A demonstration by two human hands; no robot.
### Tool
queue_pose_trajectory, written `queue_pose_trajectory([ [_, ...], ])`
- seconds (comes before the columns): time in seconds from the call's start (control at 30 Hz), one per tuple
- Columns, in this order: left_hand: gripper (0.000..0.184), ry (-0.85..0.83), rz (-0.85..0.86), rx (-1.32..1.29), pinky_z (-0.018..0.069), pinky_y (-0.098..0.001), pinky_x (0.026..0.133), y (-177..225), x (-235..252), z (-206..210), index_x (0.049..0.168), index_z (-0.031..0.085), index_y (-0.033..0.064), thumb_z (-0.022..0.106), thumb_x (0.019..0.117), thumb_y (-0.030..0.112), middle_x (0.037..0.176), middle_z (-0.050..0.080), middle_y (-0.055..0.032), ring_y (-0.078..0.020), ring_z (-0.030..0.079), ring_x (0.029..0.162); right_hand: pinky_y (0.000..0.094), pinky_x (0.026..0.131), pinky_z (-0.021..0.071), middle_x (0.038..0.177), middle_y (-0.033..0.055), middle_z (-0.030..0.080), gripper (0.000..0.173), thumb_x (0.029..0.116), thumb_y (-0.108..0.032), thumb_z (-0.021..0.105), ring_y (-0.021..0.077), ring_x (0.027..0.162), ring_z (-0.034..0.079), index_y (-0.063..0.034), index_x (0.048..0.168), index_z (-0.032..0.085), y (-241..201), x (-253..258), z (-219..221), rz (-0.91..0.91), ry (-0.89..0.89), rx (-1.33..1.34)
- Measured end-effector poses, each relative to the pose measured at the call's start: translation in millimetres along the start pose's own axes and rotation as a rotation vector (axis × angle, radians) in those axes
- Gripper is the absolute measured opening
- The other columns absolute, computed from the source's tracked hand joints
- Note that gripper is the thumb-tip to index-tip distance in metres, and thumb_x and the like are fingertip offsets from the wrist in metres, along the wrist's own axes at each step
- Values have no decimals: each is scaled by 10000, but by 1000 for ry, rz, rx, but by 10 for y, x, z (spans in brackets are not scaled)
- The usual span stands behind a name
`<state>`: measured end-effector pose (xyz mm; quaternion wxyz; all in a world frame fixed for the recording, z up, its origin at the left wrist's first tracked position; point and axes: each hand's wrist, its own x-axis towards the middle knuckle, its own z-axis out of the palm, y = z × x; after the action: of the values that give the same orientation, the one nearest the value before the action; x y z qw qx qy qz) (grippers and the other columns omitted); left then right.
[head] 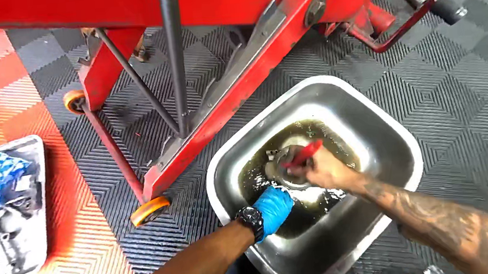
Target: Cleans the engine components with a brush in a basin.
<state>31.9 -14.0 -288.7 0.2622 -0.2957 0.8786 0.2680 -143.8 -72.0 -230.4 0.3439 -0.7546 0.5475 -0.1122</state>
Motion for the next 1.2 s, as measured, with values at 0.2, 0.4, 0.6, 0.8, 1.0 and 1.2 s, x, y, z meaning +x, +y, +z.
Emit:
queue_pose_trajectory([
  [0.2,398,67,-2,46,478,-554,1009,-29,46,229,1315,589,-1,584,919,-46,1266,635,-201,-389,614,1157,509,719,592,851,-1,736,138,890,-250,743,190,781,712,-217,1023,753,94,129,-79,-65,8,-163],
  [0.4,376,11,-12,15,477,-553,1019,43,-73,12,1352,580,11,509,986,-38,1322,620,-215,-409,604,1201,539,705,577,823,30,722,141,880,-248,731,227,776,709,-184,1005,738,170,151,-95,-98,-6,-199],
  [0.6,339,-20,-19,14,472,-553,1017,55,-82,-17,1319,598,31,515,992,-2,1289,631,-181,-382,601,1198,546,719,562,826,49,716,151,875,-279,727,248,804,708,-178,988,734,131,245,-193,-40,-81,-285],
  [0.8,311,74,9,25,491,-556,1002,-16,-24,201,1241,652,39,583,940,7,1229,658,-166,-370,624,1147,547,700,546,792,64,688,117,865,-259,737,274,790,690,-149,900,715,29,286,-296,-34,-224,-381],
  [1.0,362,-81,-40,20,446,-570,1061,95,-94,-96,1360,575,38,502,1006,14,1354,605,-178,-389,567,1270,555,739,553,824,71,706,129,888,-249,741,278,816,698,-147,966,728,11,199,-178,-74,-222,-330],
  [1.2,364,35,9,29,476,-596,999,-63,76,277,1347,575,48,528,986,34,1274,634,-189,-411,598,1192,525,737,564,828,23,719,148,898,-267,729,225,798,702,-197,1028,736,-125,212,-41,-98,-144,-256],
])
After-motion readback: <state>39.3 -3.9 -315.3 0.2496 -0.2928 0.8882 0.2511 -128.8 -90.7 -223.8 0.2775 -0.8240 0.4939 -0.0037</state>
